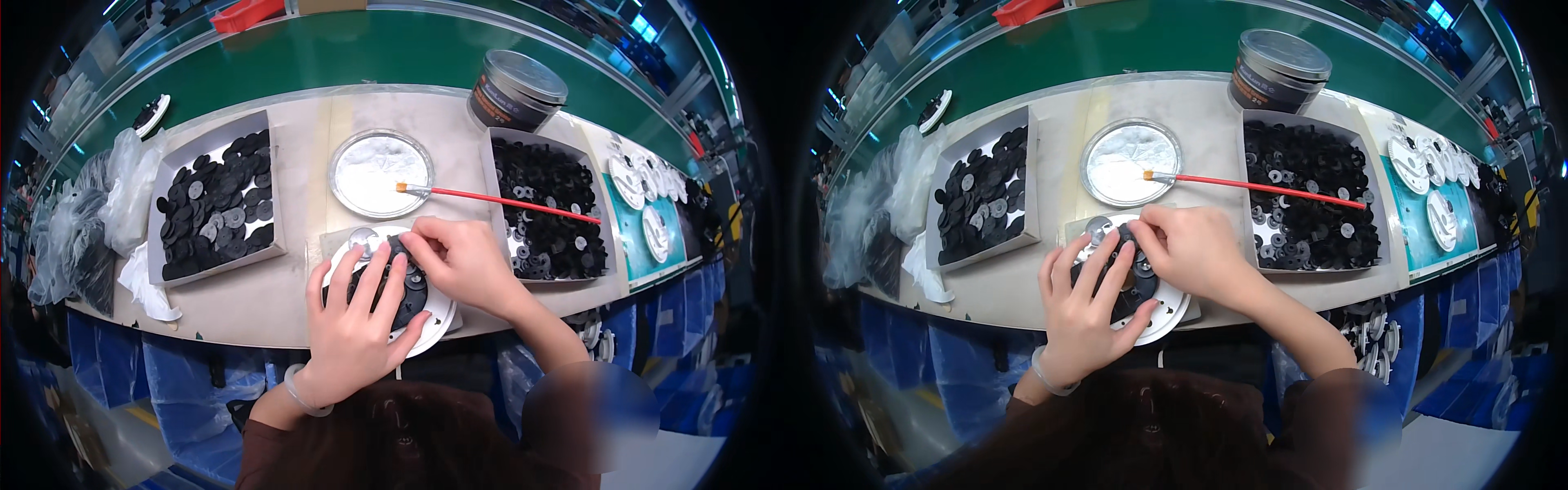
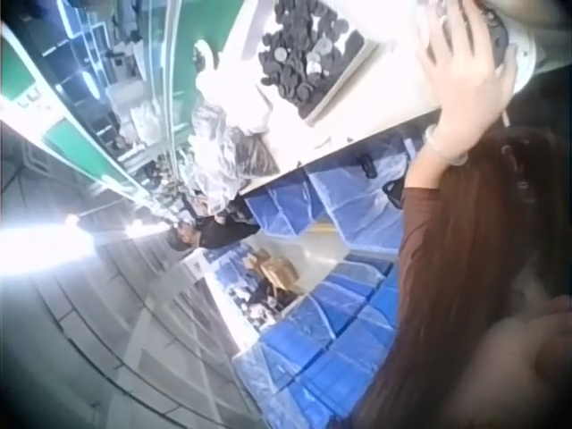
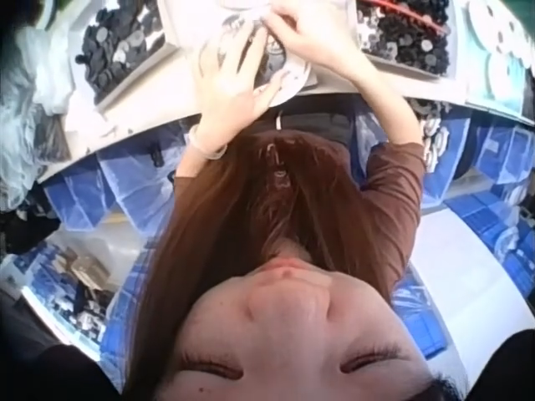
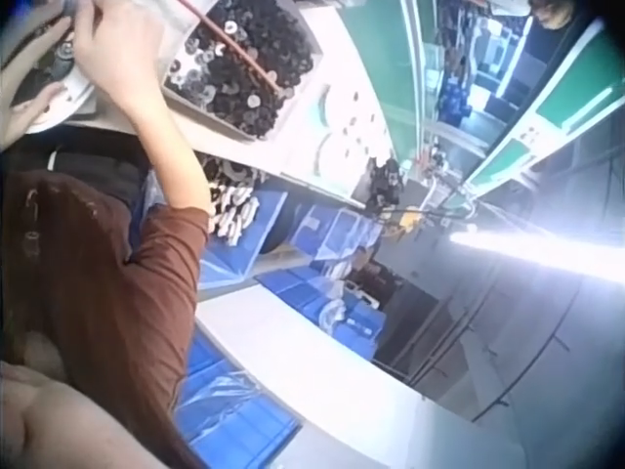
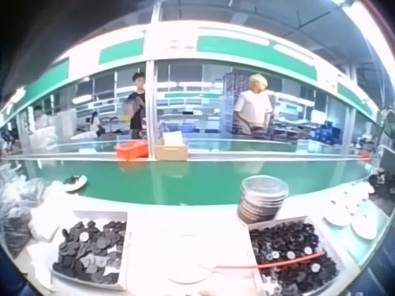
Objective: Assembling small circular components onto a lighting fixture plate by applying adhesive with a brush.
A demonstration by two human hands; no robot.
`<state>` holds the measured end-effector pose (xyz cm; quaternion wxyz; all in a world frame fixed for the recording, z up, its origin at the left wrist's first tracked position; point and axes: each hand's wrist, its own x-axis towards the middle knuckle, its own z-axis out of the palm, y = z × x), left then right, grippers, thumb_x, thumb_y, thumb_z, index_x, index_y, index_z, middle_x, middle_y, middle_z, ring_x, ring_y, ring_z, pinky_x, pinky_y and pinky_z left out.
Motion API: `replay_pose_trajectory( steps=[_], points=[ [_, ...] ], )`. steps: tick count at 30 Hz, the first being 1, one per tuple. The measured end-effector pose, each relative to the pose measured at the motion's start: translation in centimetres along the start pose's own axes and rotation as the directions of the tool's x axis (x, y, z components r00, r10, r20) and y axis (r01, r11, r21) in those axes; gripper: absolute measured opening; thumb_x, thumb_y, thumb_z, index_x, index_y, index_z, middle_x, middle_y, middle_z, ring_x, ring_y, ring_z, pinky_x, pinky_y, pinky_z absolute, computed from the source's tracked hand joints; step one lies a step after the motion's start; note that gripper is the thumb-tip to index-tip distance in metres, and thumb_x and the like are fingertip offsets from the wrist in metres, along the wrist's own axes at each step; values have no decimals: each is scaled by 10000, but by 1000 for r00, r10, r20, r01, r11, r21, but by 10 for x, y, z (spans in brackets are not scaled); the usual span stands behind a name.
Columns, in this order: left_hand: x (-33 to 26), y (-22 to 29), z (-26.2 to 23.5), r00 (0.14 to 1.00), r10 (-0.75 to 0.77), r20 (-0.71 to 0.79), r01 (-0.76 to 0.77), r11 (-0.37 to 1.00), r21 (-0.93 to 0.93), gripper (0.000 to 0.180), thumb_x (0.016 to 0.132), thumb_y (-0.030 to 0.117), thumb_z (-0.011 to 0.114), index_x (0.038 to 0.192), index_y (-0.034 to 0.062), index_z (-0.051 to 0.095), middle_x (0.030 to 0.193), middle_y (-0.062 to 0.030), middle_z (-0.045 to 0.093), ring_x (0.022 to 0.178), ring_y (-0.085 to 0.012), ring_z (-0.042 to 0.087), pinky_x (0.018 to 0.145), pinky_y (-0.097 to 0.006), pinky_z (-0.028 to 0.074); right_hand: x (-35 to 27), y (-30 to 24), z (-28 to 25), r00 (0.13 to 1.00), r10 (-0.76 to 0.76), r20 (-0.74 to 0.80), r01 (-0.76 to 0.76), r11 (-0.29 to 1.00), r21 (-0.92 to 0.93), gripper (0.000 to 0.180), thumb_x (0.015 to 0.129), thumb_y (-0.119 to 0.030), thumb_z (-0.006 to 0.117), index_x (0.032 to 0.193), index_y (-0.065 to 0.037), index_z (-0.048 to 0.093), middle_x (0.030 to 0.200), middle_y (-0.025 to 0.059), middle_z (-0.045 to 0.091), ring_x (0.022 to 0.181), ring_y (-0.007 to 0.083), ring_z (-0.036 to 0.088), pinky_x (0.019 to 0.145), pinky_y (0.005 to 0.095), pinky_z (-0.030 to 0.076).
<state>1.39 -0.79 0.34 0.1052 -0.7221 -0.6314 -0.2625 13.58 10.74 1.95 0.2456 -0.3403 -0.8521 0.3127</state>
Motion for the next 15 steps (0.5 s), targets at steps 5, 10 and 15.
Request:
replay_pose_trajectory(
  steps=[5,10,15],
  points=[
    [-2,2,0,1000,3,-14,-3,1000,-3,497,678,314,662,1068,15,588,1139,-134,536,1080,-308,445,919,-461,301,-1,0,-1,999,-34,-19,34,999,29,186,800,-144,583,694,9,589,518,121,508,420,208,487,431,290,367],
    [-3,0,2,999,-16,-34,15,999,-35,473,697,327,648,1042,8,596,1133,-134,542,1078,-294,449,923,-448,309,0,2,-1,999,-26,40,25,999,36,183,801,-136,577,692,10,584,513,119,504,418,201,484,430,288,362],
    [-1,-1,3,1000,-22,-21,20,994,-104,483,689,317,656,1058,15,585,1148,-118,536,1072,-289,449,917,-444,313,0,2,-1,999,-21,33,20,999,27,198,802,-143,571,671,5,571,507,124,495,416,227,476,428,298,359]
  ],
)
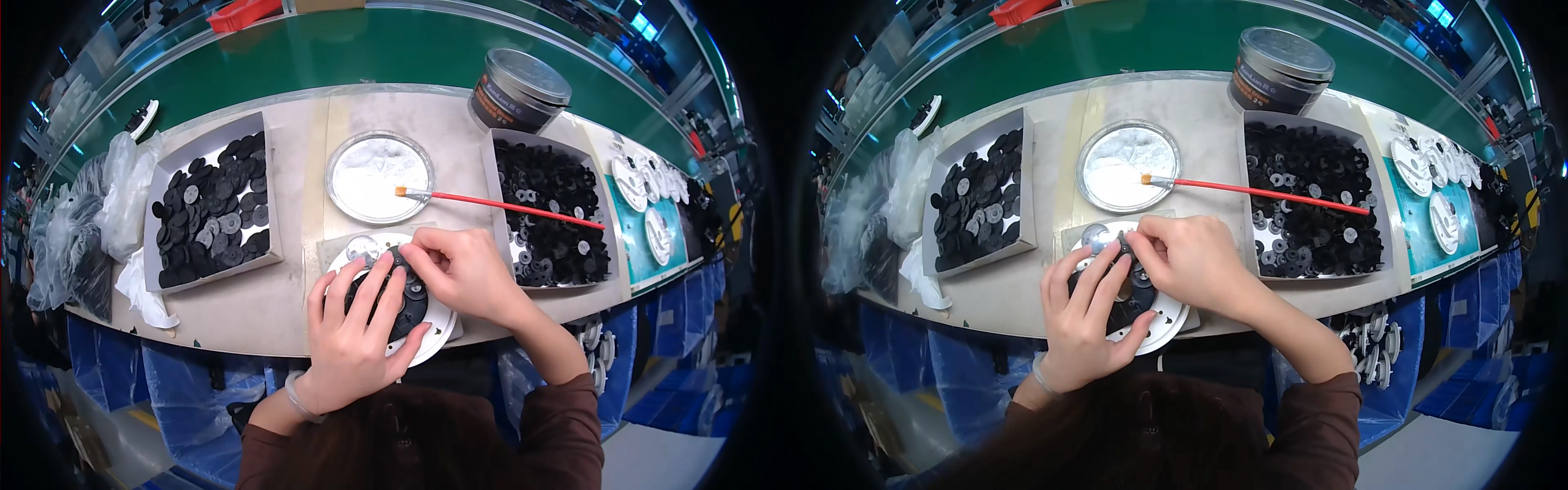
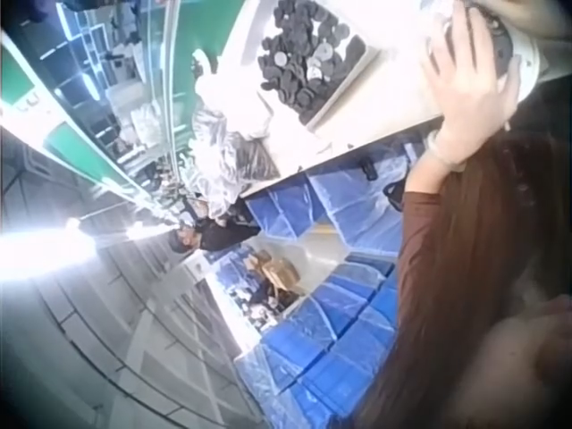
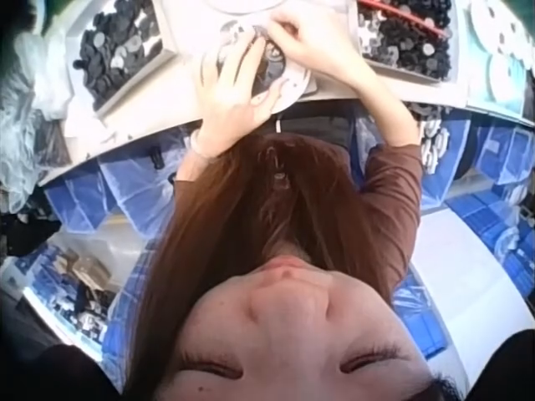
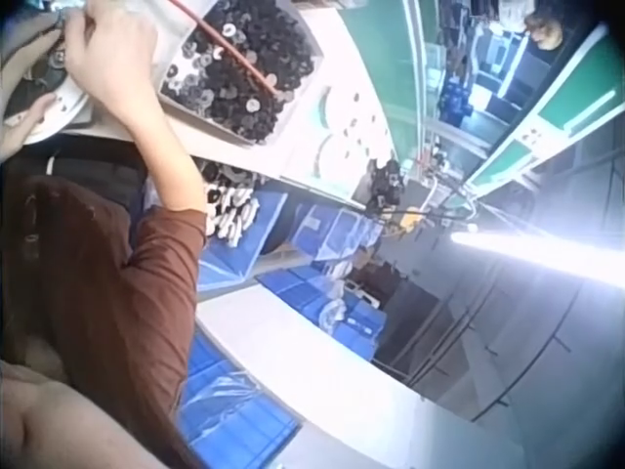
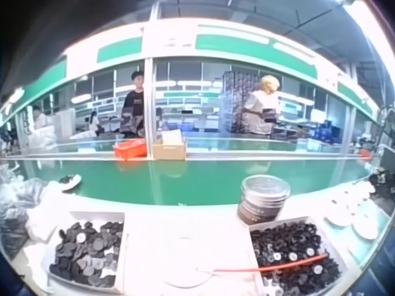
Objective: Assembling small circular components onto a lighting fixture plate by applying adhesive with a brush.
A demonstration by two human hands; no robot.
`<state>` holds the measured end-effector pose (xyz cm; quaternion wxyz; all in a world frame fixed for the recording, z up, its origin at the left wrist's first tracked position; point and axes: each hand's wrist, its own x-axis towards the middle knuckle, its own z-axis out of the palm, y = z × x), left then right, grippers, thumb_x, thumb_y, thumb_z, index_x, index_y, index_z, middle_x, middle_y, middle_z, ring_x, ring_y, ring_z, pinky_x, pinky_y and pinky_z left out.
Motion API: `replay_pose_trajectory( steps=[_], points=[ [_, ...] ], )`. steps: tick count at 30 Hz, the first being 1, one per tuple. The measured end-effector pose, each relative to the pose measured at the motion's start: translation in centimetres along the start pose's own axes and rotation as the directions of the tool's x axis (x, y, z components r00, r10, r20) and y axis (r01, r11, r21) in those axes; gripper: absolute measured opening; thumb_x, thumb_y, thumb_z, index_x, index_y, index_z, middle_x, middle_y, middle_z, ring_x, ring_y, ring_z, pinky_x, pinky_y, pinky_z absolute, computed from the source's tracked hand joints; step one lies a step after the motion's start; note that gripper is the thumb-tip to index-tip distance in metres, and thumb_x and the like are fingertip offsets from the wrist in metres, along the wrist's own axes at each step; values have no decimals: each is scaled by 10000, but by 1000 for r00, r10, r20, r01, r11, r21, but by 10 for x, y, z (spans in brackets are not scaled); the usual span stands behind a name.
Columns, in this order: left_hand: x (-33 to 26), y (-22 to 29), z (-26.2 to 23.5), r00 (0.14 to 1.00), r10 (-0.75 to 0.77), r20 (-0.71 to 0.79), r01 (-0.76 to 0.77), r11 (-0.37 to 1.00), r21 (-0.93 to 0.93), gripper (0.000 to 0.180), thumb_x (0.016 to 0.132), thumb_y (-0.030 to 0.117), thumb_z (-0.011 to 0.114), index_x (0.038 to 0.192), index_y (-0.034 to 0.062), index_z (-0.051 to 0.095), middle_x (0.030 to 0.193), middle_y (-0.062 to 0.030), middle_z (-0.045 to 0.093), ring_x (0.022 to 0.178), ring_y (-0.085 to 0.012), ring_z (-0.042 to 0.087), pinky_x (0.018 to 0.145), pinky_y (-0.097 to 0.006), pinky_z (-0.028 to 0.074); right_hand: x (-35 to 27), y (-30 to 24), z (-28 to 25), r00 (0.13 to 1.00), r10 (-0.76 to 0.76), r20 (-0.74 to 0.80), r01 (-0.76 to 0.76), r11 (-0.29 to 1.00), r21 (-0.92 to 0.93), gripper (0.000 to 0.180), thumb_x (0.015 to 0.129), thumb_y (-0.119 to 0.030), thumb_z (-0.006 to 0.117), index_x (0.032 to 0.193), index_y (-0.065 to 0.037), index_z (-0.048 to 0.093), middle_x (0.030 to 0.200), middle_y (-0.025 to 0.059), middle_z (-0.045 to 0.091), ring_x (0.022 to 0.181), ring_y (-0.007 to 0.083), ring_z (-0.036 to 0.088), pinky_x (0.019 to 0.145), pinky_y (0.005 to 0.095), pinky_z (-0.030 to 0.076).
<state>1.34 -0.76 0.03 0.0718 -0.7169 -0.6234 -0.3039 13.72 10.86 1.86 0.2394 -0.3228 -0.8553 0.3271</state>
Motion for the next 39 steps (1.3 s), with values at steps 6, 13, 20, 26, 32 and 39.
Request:
replay_pose_trajectory(
  steps=[6,13,20,26,32,39],
  points=[
    [6,0,-2,997,19,70,-20,1000,11,485,685,312,655,1072,29,583,1150,-114,530,1048,-287,454,915,-450,307,-3,0,-9,998,-48,-44,39,982,-183,218,807,-144,561,647,3,553,497,122,485,415,235,467,428,300,357],
    [5,-3,-2,997,25,75,-23,999,-30,475,678,294,660,1050,9,584,1139,-124,529,1054,-306,446,919,-455,296,-31,31,-94,826,172,-537,-262,960,-96,270,934,-153,366,851,-28,590,522,14,493,472,53,426,466,228,347],
    [5,0,-1,998,21,64,-19,999,-40,465,655,256,680,1019,-14,578,1136,-136,527,1047,-327,444,912,-462,301,-91,97,-161,760,299,-577,-607,643,-467,254,843,-70,466,1075,-62,571,732,93,628,679,151,588,651,277,458],
    [4,0,1,999,19,45,-18,999,-28,461,649,246,685,1013,-15,576,1133,-132,528,1038,-328,447,903,-450,309,-95,103,-149,735,435,-520,-636,709,-304,220,745,-50,605,961,-12,623,759,109,640,689,170,614,652,280,470],
    [4,0,0,999,18,33,-17,1000,-24,456,648,233,686,1016,-11,571,1131,-127,530,1032,-325,451,890,-438,323,-84,113,-141,778,390,-493,-584,739,-337,186,747,-53,609,927,-15,642,743,92,612,625,177,558,617,285,454],
    [4,0,3,999,21,26,-20,999,-26,450,651,233,685,1016,-5,574,1140,-120,530,1036,-318,453,887,-433,330,-82,130,-140,802,312,-510,-557,700,-447,180,765,-65,585,926,-65,665,827,121,569,703,227,566,644,305,445]
  ],
)
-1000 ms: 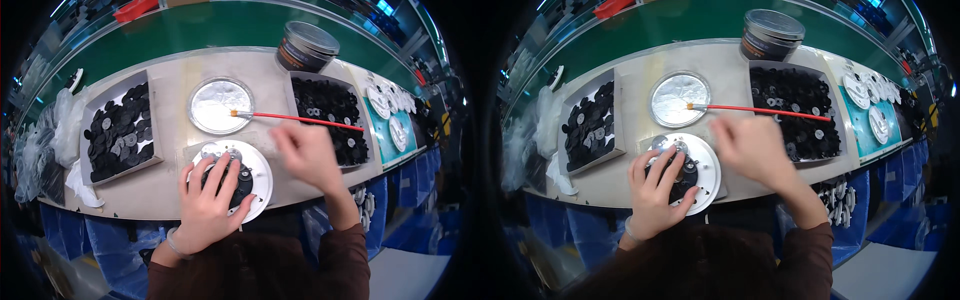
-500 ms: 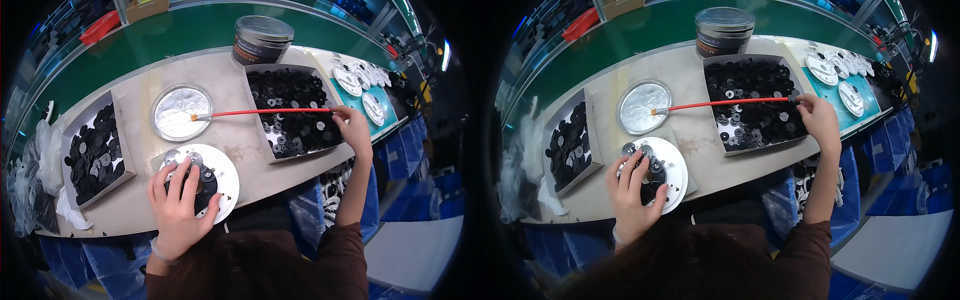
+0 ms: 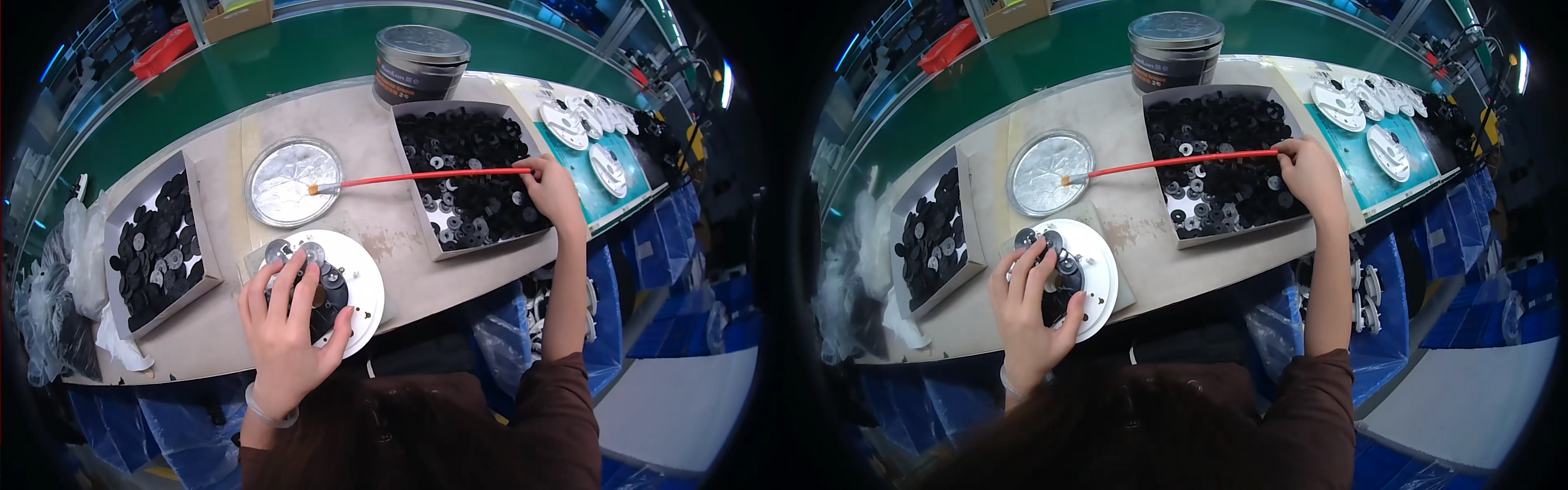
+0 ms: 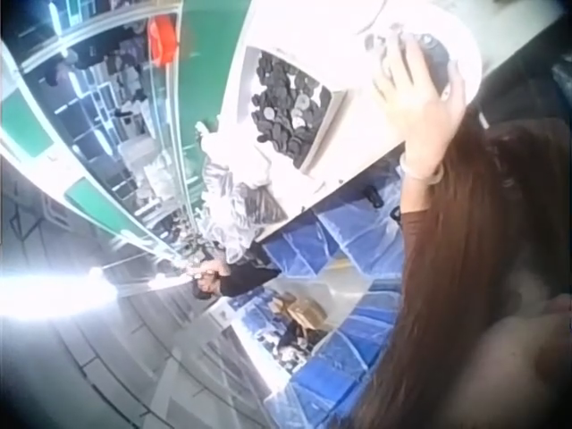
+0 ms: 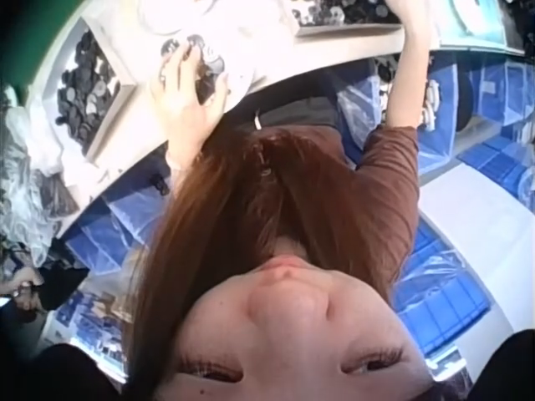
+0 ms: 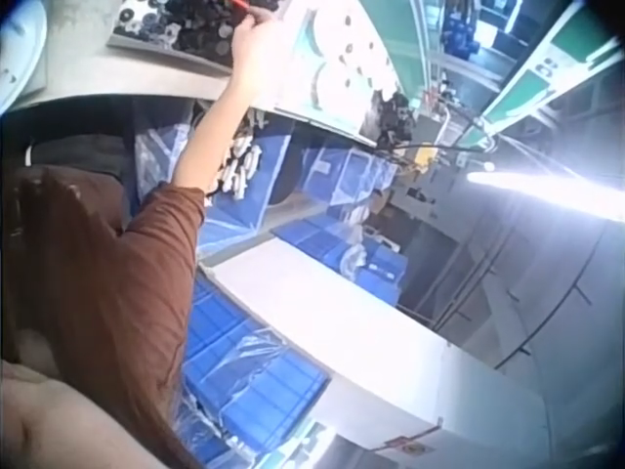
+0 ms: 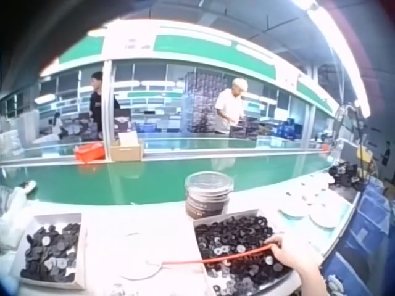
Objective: Assembling small circular components onto a lighting fixture plate by applying adhesive with a brush.
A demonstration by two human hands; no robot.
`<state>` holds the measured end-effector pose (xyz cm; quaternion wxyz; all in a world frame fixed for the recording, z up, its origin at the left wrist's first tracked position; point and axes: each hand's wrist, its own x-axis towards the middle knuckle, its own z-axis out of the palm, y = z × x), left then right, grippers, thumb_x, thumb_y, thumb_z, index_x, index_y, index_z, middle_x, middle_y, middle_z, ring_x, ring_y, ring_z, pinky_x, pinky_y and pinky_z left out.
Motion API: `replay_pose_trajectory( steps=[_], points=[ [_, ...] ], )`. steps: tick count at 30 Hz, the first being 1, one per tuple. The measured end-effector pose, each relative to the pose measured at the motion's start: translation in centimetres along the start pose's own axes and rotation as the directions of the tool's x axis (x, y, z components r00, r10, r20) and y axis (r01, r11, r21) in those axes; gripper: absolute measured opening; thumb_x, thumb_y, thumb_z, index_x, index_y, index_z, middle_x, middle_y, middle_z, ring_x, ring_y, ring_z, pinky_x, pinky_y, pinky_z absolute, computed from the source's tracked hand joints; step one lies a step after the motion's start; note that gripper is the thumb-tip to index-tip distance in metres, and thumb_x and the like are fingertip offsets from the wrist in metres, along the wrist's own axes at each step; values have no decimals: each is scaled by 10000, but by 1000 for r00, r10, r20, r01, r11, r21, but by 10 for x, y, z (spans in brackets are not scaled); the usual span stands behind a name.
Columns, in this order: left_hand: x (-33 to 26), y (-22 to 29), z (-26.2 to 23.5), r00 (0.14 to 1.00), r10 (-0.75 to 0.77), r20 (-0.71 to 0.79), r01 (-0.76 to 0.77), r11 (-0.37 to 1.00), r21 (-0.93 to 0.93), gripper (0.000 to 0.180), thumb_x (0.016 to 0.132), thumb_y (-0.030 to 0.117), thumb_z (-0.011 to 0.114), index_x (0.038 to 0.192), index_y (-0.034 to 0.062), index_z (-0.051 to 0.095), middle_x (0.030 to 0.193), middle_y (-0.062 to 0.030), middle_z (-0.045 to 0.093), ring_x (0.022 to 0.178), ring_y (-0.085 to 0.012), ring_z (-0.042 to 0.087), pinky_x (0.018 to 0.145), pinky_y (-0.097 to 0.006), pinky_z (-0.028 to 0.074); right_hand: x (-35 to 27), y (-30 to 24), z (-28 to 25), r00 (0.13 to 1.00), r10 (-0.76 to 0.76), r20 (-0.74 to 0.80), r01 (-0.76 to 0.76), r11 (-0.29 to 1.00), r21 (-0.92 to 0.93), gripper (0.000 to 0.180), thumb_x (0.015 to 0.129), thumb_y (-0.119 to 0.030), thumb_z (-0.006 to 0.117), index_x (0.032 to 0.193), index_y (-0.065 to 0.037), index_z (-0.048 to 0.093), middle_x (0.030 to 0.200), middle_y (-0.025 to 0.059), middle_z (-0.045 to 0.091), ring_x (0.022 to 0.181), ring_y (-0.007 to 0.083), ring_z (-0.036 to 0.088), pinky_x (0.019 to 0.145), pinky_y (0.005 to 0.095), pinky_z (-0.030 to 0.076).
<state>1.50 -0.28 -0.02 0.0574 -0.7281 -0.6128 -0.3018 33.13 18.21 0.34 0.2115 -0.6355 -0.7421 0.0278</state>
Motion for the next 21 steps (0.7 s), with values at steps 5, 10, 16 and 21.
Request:
replay_pose_trajectory(
  steps=[5,10,16,21],
  points=[
    [-1,0,-2,1000,-9,-5,9,1000,7,454,651,237,687,1019,-4,574,1142,-118,530,1038,-318,452,884,-434,331,9,-7,-4,996,56,73,-50,996,-78,149,754,-83,610,887,-63,673,763,112,591,687,239,586,654,306,460],
    [-2,-2,-1,1000,3,-18,-3,1000,5,458,651,249,692,1020,4,577,1140,-112,528,1037,-311,450,877,-428,332,4,-5,-10,992,-6,-130,10,1000,30,130,760,-93,623,866,-29,662,750,103,630,680,188,600,641,280,460],
    [-6,-1,1,997,-14,-81,15,1000,1,440,642,260,705,1001,35,590,1122,-99,540,1036,-301,454,864,-419,333,-26,-69,-39,979,75,-189,74,733,676,116,807,-67,597,885,5,641,753,44,625,626,67,575,460,179,400],
    [-11,-4,7,987,-41,-158,28,996,-81,475,628,272,729,1011,39,573,1092,-98,557,1024,-290,469,867,-414,327,-48,-144,-30,879,-337,339,-161,460,874,100,782,-28,602,855,33,629,745,73,626,557,77,578,412,145,379]
  ],
)
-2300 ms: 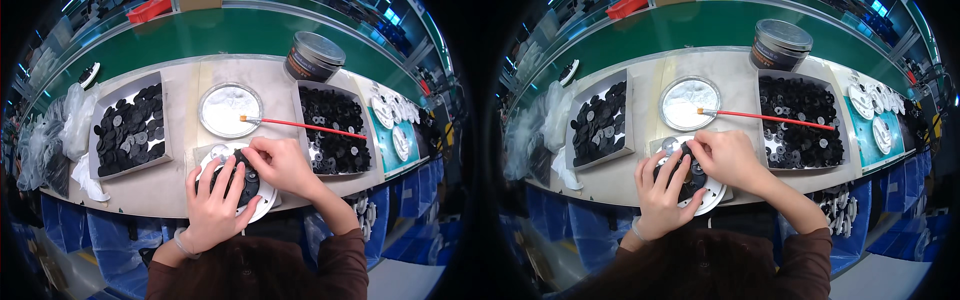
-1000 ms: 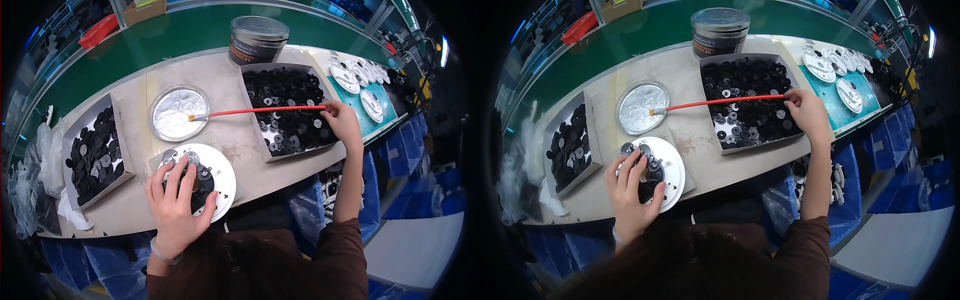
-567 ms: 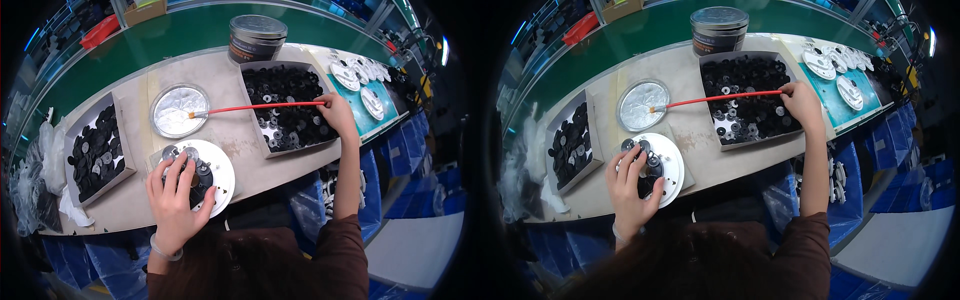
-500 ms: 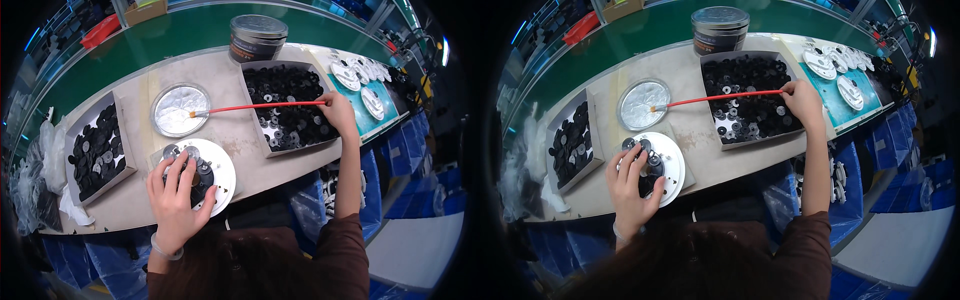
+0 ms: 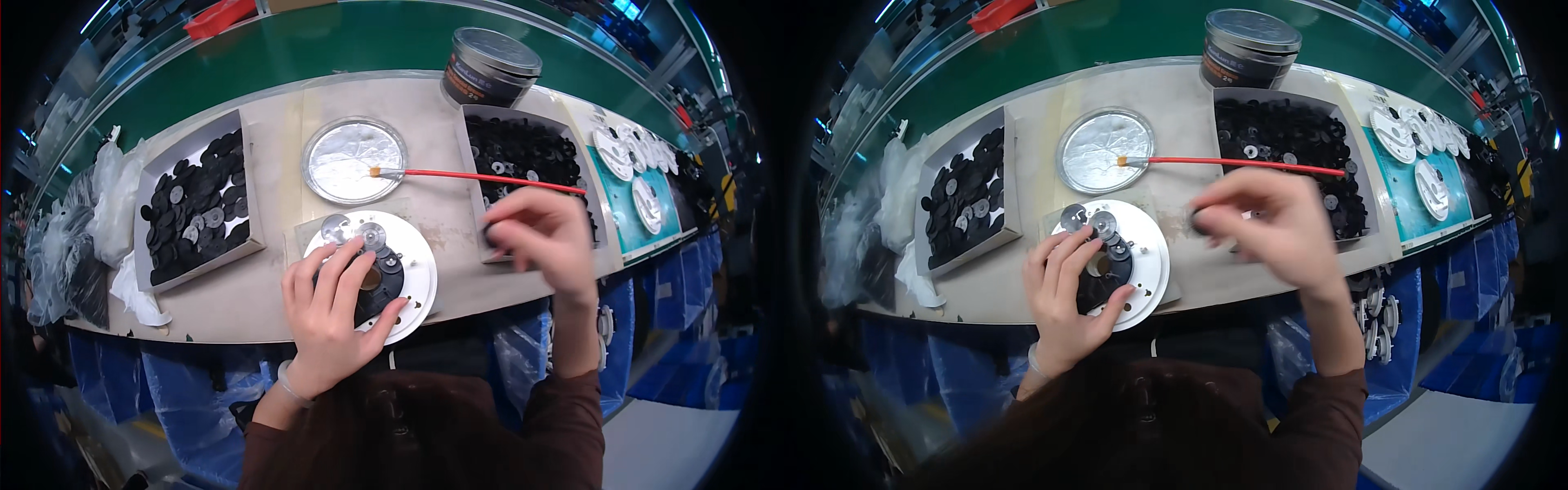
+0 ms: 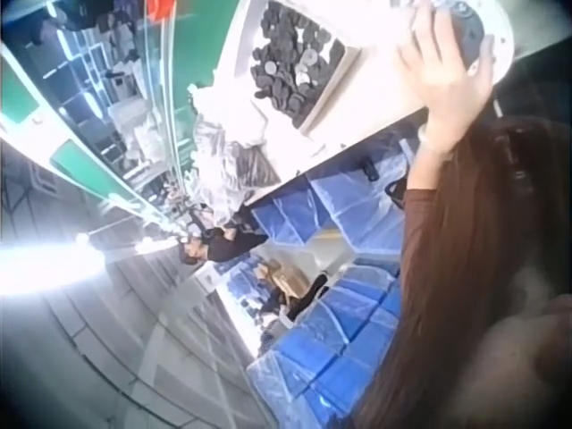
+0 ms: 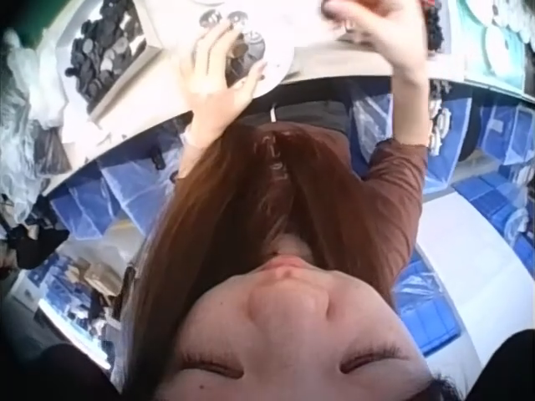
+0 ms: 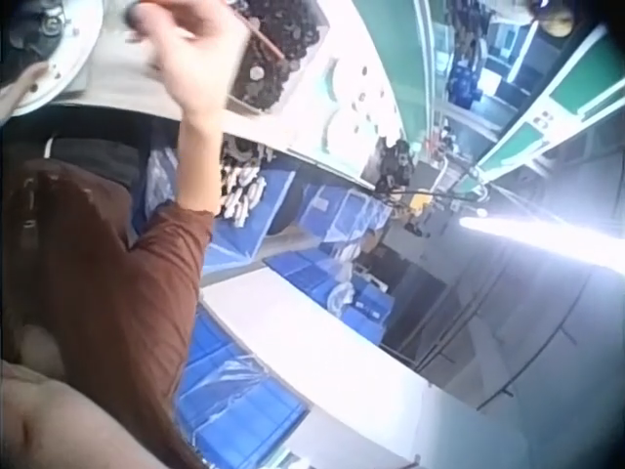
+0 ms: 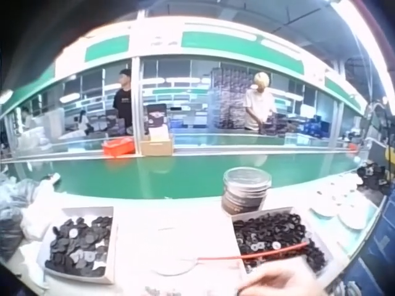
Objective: Assembling small circular components onto a lighting fixture plate by applying adhesive with a brush.
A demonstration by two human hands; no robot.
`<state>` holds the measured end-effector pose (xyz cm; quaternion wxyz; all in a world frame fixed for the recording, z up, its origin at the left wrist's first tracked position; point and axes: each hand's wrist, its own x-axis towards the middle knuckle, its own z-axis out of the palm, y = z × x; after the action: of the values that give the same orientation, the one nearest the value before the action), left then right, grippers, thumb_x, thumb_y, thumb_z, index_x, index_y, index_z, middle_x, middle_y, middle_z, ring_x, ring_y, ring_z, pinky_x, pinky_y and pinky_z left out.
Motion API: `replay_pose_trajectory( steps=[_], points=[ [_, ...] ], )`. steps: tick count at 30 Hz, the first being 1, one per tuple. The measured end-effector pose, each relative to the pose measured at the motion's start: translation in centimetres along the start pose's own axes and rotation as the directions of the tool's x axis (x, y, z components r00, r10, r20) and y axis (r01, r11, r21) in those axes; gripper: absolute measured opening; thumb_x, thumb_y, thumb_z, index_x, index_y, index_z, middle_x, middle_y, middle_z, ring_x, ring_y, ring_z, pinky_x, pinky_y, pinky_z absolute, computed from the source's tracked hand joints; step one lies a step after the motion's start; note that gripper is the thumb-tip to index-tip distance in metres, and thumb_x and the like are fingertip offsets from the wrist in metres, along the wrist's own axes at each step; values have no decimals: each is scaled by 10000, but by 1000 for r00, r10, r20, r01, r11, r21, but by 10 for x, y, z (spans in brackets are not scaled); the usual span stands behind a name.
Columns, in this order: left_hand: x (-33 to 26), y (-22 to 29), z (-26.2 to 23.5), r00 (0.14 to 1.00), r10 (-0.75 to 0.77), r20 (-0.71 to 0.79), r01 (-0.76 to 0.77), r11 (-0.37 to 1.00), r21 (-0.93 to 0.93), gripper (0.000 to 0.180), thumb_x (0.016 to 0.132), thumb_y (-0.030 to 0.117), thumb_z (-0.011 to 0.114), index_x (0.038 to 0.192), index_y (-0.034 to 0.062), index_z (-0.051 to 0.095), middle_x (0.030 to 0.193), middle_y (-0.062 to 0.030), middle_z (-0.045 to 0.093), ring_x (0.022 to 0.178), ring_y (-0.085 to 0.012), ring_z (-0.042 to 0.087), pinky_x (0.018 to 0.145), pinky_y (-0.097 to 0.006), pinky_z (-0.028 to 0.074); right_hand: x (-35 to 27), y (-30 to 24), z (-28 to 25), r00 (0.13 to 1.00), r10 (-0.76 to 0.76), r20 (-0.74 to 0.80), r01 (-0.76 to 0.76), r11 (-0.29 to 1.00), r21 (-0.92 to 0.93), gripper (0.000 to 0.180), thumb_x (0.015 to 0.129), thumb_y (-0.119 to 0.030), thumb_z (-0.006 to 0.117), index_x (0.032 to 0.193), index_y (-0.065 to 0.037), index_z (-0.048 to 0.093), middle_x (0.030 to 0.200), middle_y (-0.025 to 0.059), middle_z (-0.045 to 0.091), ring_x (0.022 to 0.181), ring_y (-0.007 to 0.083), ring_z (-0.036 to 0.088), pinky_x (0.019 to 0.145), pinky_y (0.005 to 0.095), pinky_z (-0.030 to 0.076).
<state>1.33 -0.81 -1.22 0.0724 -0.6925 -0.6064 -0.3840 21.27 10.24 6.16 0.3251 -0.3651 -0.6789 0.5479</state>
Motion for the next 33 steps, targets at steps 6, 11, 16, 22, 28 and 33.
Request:
replay_pose_trajectory(
  steps=[6,11,16,22,28,33],
  points=[
    [1,3,-1,999,-34,-11,34,999,-14,463,638,290,727,992,48,551,1078,-95,545,1022,-292,468,876,-425,319,37,19,40,917,162,365,-233,959,161,124,800,-64,608,887,21,633,710,52,626,574,54,588,378,149,322],
    [1,2,-4,999,-31,24,32,999,-9,461,622,258,742,977,46,538,1085,-113,520,1038,-325,438,874,-425,336,48,23,40,847,333,416,-397,914,77,139,802,-68,604,890,36,633,700,59,624,546,55,570,390,137,340],
    [0,1,-3,999,-35,39,36,999,-14,431,625,261,741,949,53,545,1080,-109,517,1037,-320,432,870,-426,335,51,24,41,812,387,436,-466,881,86,137,800,-65,605,883,41,634,700,63,621,521,54,551,405,141,376],
    [1,1,-4,998,-39,44,39,999,-16,414,625,261,741,927,54,547,1075,-105,516,1031,-317,430,865,-423,335,54,24,40,796,402,453,-493,865,99,137,796,-65,611,879,42,636,692,63,616,513,53,544,417,143,387],
    [1,2,-5,998,-30,53,31,999,-12,400,626,262,743,906,57,544,1073,-107,517,1027,-314,433,859,-420,332,55,23,40,763,432,481,-542,834,109,144,794,-62,610,880,50,635,684,59,614,493,50,525,434,147,398],
    [1,2,-5,998,-39,52,40,999,-27,405,620,253,752,880,48,518,1073,-116,518,1023,-318,433,861,-419,332,48,12,44,867,298,400,-273,954,-121,153,757,-88,649,881,1,661,702,35,627,558,47,518,494,174,401]
  ],
)
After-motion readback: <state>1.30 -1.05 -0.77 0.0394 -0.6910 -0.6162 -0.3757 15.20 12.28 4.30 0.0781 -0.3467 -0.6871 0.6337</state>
